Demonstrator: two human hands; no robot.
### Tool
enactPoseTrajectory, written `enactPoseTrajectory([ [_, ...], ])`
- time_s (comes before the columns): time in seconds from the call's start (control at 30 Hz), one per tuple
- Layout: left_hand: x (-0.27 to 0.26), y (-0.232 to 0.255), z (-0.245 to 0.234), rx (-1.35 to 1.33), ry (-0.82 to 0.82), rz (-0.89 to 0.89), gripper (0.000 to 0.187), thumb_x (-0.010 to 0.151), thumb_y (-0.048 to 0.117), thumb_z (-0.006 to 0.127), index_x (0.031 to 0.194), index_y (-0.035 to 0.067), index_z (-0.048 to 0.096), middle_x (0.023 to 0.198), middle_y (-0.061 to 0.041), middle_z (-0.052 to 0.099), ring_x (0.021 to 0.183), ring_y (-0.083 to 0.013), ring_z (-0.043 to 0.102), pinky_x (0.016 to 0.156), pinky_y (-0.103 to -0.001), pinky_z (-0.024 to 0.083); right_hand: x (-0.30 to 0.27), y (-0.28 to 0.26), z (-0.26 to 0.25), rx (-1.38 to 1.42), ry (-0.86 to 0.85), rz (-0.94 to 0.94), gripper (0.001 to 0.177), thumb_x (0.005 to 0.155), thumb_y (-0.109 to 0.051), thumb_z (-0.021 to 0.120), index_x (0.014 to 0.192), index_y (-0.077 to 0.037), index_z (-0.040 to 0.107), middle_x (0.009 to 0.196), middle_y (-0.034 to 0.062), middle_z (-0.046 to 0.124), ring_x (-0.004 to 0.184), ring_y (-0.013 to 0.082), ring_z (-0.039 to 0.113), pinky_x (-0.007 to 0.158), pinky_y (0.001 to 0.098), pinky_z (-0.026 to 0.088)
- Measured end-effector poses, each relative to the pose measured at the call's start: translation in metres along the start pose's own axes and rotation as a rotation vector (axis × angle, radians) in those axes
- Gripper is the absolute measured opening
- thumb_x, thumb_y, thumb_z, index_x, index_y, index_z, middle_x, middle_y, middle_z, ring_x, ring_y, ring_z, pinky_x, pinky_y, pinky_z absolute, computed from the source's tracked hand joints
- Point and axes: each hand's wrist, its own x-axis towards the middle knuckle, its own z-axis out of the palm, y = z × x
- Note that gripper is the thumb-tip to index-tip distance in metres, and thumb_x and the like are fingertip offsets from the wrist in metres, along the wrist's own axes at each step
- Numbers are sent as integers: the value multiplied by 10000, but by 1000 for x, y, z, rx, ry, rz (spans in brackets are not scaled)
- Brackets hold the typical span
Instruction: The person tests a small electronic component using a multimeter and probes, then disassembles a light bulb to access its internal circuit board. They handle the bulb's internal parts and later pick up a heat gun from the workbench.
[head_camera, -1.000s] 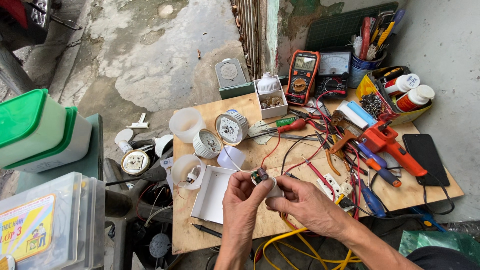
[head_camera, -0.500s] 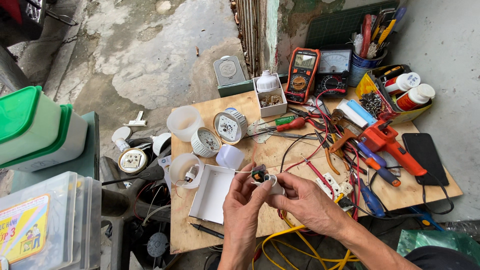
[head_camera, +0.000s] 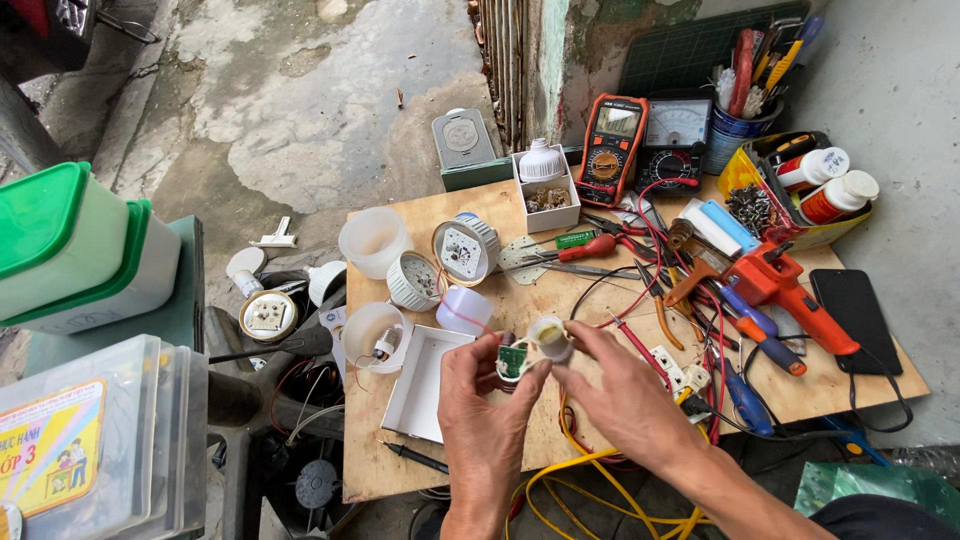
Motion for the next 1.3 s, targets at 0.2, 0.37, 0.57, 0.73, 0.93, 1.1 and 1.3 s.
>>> enactPoseTrajectory([
  [0.2,3,8,-9,215,-85,206,355,858,169,886,1175,208,731,1113,11,718,970,-153,798,859,-307,660,-11,-38,-22,680,-52,129,467,890,-242,811,1323,-68,786,1278,69,887,1188,134,809,1091,301,621],
  [0.37,19,24,-11,344,-235,437,393,898,187,904,1211,171,667,1112,-38,666,940,-262,746,759,-420,593,4,-32,-17,905,41,188,315,924,-100,820,1222,-1,790,1046,134,822,962,208,742,917,353,589],
  [0.57,49,59,-25,209,-530,127,492,875,334,905,1299,207,690,1058,33,763,841,-107,693,781,-303,594,11,-31,-30,969,63,94,287,948,-63,801,1216,39,789,1017,133,807,880,221,713,811,348,541],
  [0.73,60,74,-30,32,-735,-167,405,983,339,745,1352,180,795,1103,49,848,903,-40,688,849,-228,571,11,-24,-34,890,126,84,308,926,-23,807,1230,16,783,1029,182,875,873,245,784,860,369,649],
  [0.93,61,36,-14,-360,-862,-402,484,1001,192,686,1472,86,731,1283,-6,838,1084,-68,707,966,-274,598,14,-34,-40,723,142,-50,294,944,-89,771,1234,-44,787,1217,70,858,1045,177,777,985,341,642],
  [1.1,55,18,-6,-505,-687,-577,481,898,73,873,1326,20,661,1009,-108,788,805,-152,693,744,-270,580,19,-40,-32,826,173,97,428,909,-76,752,1333,-20,726,1329,135,855,1088,219,776,1059,390,623],
  [1.3,50,18,-6,-337,-656,-548,503,862,105,908,1316,112,693,935,-35,727,771,-90,641,714,-254,560,26,-62,-30,1057,196,353,684,905,25,619,1583,-33,549,1393,295,740,1319,337,683,1096,440,510],
])
